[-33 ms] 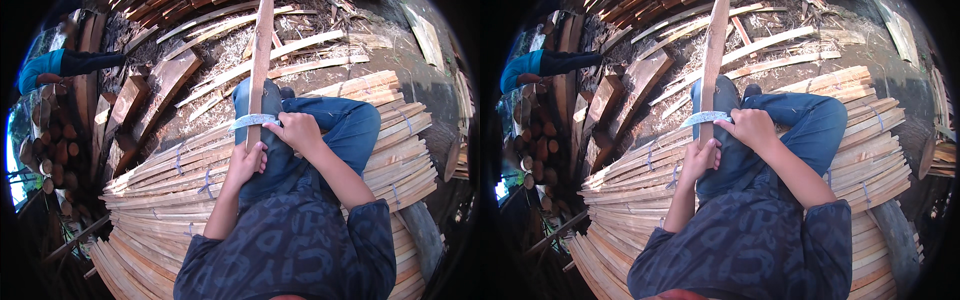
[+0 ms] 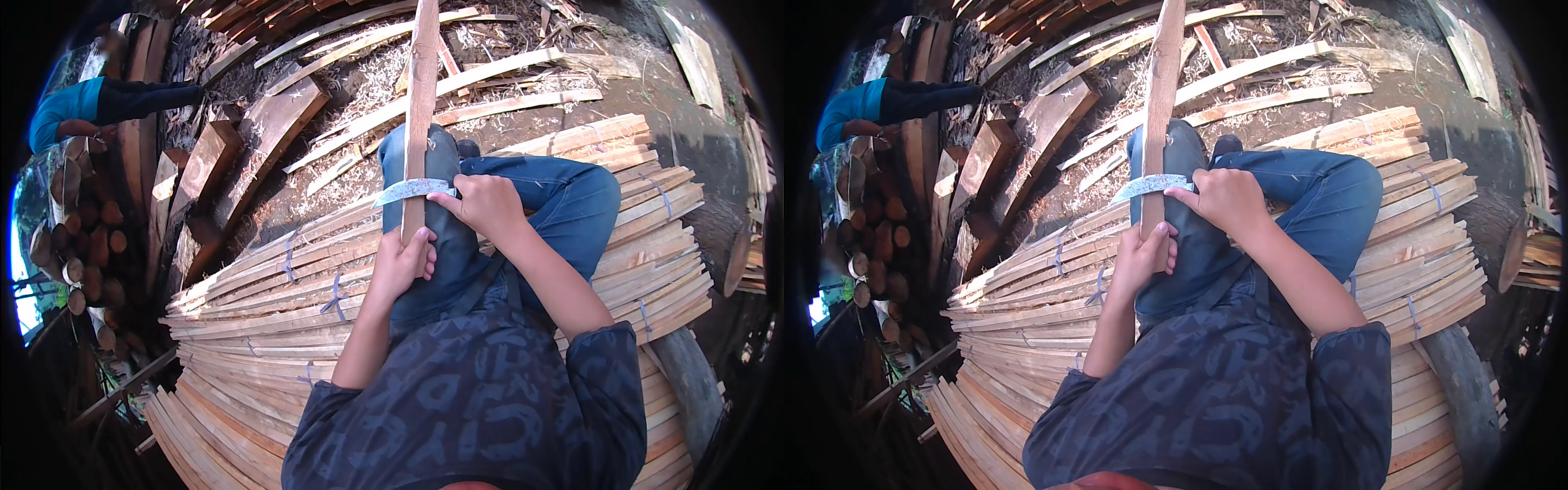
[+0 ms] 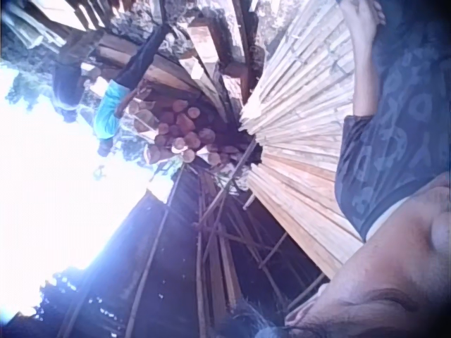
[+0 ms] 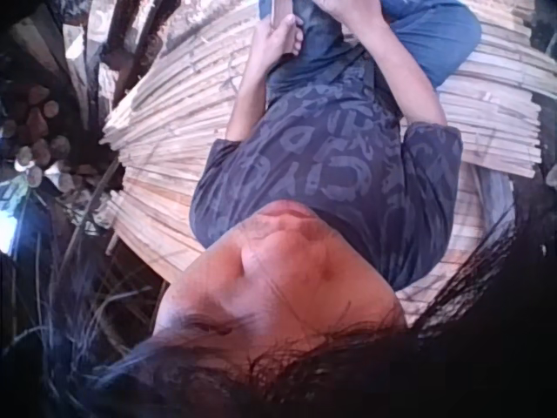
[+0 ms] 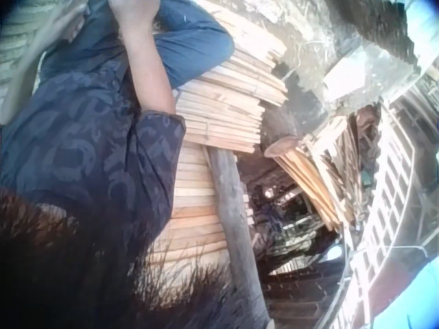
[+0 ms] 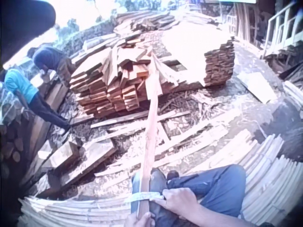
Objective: The person sits on a stack of wooden planks and uses a curved knife to shave thin strips from a long, thin piece of wood. The person holds the wood against their leg and repeatedly scrapes the blade along its length to remove the outer layer.
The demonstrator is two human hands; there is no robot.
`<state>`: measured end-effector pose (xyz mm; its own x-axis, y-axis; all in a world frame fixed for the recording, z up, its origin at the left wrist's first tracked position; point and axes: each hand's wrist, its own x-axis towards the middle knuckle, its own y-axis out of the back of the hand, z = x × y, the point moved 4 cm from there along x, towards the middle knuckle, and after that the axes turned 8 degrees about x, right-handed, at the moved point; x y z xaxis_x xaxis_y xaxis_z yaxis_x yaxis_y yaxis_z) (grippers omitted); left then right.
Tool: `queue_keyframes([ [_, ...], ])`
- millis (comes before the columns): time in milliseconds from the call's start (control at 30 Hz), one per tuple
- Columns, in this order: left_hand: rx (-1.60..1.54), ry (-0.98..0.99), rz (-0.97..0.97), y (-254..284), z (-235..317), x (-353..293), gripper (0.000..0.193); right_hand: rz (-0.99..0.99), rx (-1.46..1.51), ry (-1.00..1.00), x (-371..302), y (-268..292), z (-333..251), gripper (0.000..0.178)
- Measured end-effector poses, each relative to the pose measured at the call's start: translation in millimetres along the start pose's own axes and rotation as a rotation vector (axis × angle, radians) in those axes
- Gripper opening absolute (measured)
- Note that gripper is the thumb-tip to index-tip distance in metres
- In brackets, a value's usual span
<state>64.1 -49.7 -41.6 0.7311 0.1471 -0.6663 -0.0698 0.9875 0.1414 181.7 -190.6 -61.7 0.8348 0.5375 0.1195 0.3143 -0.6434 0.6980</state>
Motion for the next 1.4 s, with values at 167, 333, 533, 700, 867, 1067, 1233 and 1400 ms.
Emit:
queue_keyframes([
  [167, 0.025, 0.015, 0.03, -2, 0, -2, 0.027, -0.019, -0.044, -0.031, 4, 1, 8, 0.065],
  [333, 0.018, 0.021, 0.013, -2, 2, -2, 0.028, 0.014, -0.113, -0.091, 18, 9, 24, 0.066],
  [533, 0.039, 0.026, 0.003, -1, -1, -2, 0.027, 0.106, -0.079, -0.305, 31, 13, 52, 0.067],
  [700, 0.015, -0.001, 0.035, -1, -10, -13, 0.027, 0.348, 0.078, -0.708, 18, 75, 183, 0.066],
  [867, -0.018, 0.032, -0.013, 0, -6, -5, 0.026, 0.108, -0.032, -0.571, -15, 75, 118, 0.069],
  [1067, 0.06, 0.037, -0.023, -8, -2, -2, 0.025, -0.102, -0.011, -0.23, -8, 28, 14, 0.067],
  [1233, 0.136, 0.044, 0.008, -3, 2, -1, 0.026, -0.101, -0.057, -0.118, 3, 13, 7, 0.064],
  [1400, 0.139, 0.066, 0.044, -4, 4, -1, 0.027, -0.058, -0.138, -0.035, 11, 10, 14, 0.069],
])
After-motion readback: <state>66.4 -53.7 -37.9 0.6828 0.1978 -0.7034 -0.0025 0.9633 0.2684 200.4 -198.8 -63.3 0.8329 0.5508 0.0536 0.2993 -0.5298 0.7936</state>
